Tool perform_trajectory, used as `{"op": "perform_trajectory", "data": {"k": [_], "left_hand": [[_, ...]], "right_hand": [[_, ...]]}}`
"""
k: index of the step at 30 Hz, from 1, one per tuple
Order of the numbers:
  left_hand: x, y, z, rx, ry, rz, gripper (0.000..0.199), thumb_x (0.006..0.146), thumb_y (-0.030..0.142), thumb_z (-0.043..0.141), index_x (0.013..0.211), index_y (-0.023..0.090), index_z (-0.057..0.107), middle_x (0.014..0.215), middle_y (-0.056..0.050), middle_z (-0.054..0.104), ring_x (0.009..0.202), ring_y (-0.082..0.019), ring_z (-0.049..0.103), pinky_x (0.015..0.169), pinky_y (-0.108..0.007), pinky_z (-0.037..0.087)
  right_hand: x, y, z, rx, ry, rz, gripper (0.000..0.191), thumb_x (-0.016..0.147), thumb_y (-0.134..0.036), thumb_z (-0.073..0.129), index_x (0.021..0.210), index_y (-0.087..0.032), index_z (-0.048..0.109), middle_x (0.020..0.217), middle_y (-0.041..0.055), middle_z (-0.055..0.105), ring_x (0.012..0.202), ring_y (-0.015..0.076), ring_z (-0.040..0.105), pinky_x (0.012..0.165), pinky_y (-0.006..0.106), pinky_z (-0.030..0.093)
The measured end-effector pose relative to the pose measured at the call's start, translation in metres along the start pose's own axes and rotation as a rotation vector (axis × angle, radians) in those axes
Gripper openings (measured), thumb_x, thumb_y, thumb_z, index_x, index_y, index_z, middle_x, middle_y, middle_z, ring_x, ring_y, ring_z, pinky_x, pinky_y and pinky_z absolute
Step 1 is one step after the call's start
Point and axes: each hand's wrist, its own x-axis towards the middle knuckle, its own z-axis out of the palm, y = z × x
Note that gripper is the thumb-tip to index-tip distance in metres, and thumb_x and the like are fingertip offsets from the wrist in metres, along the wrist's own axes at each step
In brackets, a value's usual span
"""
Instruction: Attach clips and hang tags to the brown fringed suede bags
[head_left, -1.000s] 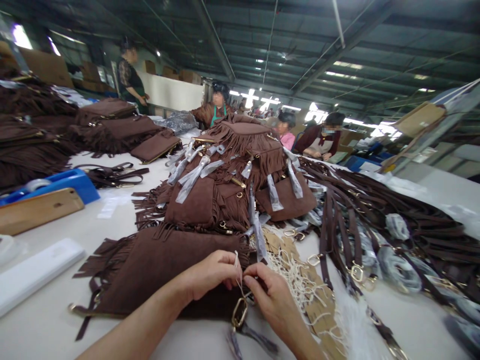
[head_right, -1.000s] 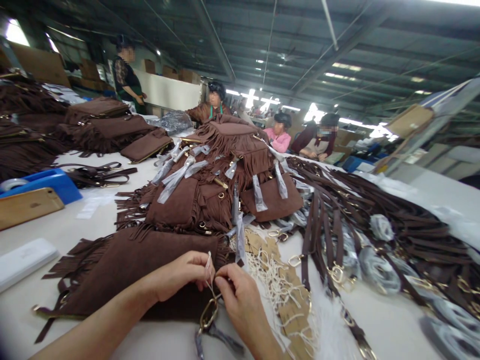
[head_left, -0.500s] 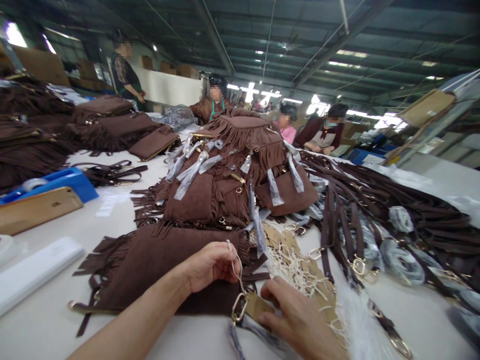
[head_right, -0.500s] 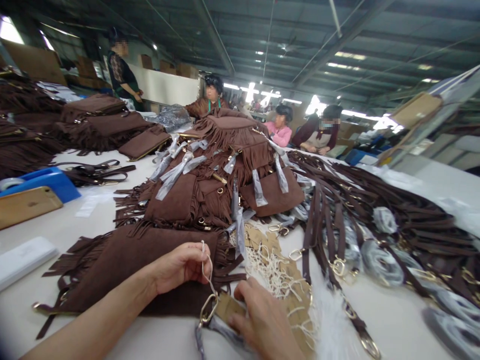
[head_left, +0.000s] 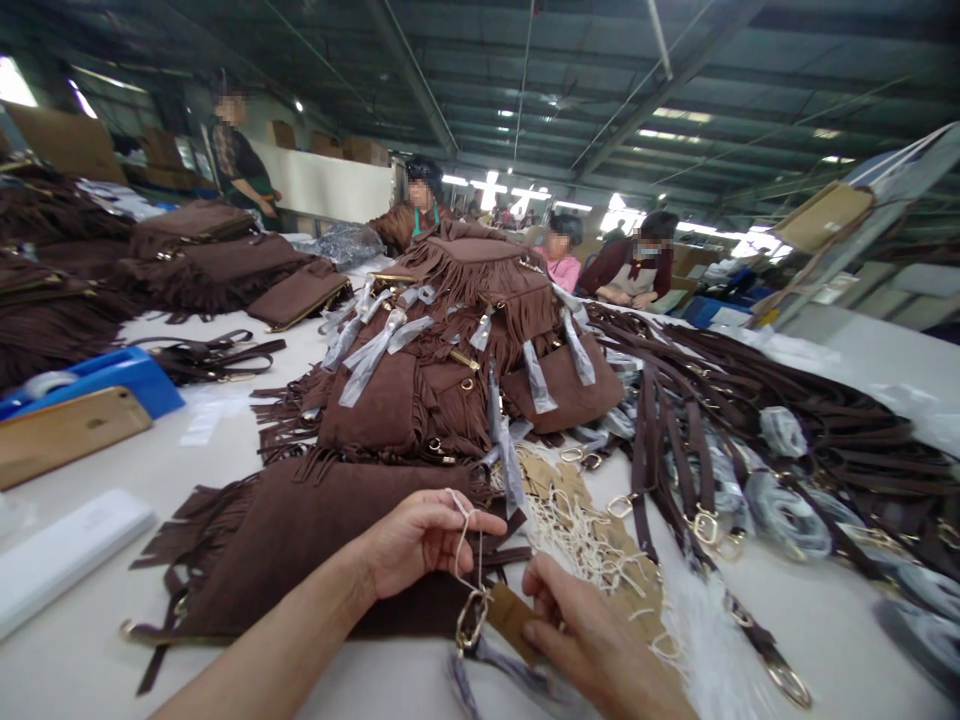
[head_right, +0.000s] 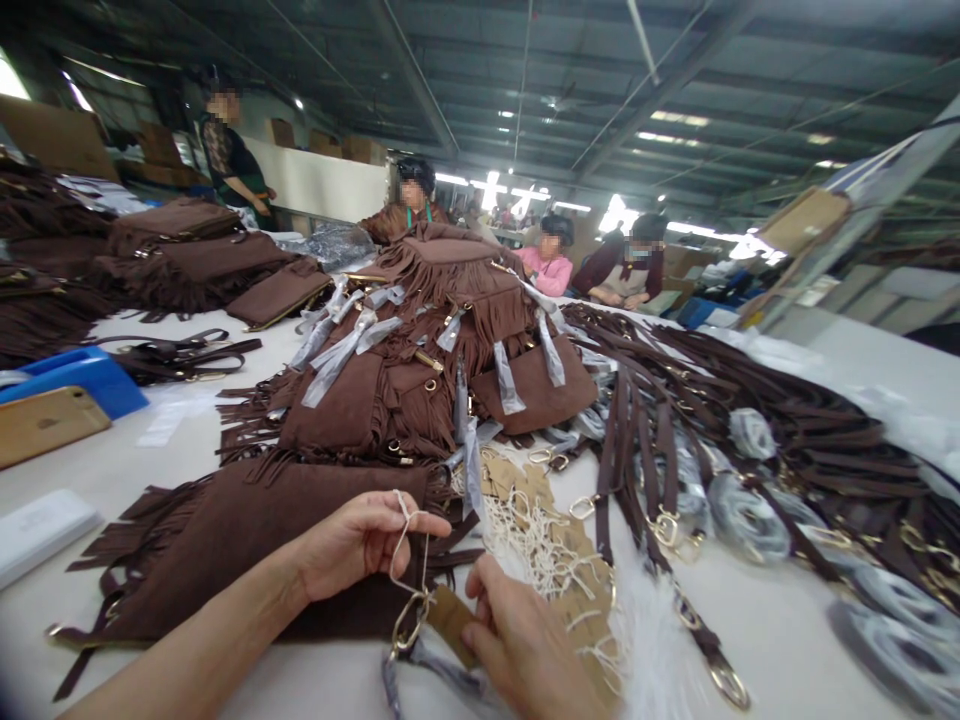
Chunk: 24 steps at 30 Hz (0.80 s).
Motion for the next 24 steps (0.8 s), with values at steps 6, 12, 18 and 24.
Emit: {"op": "perform_trajectory", "data": {"k": [6, 12, 18, 24], "left_hand": [[-0.004, -0.001, 0.012, 0.230, 0.046, -0.074, 0.032, 0.056, 0.015, 0.072, 0.088, 0.012, 0.072, 0.091, -0.008, 0.075, 0.044, -0.006, 0.060, 0.044, -0.015, 0.046], [-0.009, -0.009, 0.024, 0.360, -0.054, -0.005, 0.040, 0.058, 0.014, 0.072, 0.097, 0.017, 0.065, 0.073, 0.001, 0.070, 0.049, -0.010, 0.061, 0.046, -0.016, 0.044], [-0.019, -0.007, 0.031, 0.698, -0.068, 0.234, 0.042, 0.060, 0.002, 0.066, 0.100, 0.017, 0.068, 0.081, 0.003, 0.067, 0.071, -0.010, 0.058, 0.061, -0.015, 0.043], [-0.010, -0.003, 0.020, 0.567, 0.129, 0.206, 0.016, 0.068, 0.016, 0.061, 0.081, 0.013, 0.069, 0.064, -0.001, 0.068, 0.053, -0.014, 0.063, 0.043, -0.017, 0.040]], "right_hand": [[0.007, 0.008, -0.014, 0.142, 0.208, -0.125, 0.009, 0.088, -0.028, 0.055, 0.080, -0.024, 0.058, 0.070, -0.0019, 0.064, 0.062, 0.0158, 0.058, 0.056, 0.024, 0.043], [0.015, -0.016, 0.007, 0.224, 0.406, -0.290, 0.010, 0.092, -0.027, 0.055, 0.094, -0.025, 0.064, 0.080, 0.0003, 0.070, 0.069, 0.0160, 0.066, 0.060, 0.022, 0.051], [0.020, -0.035, 0.021, 0.133, 0.512, -0.522, 0.026, 0.098, -0.020, 0.044, 0.098, -0.027, 0.068, 0.087, 0.0035, 0.069, 0.079, 0.0170, 0.067, 0.069, 0.024, 0.052], [0.015, -0.016, -0.003, 0.109, 0.385, -0.487, 0.016, 0.096, -0.023, 0.055, 0.082, -0.024, 0.064, 0.078, 0.0003, 0.065, 0.073, 0.0148, 0.064, 0.067, 0.023, 0.048]]}}
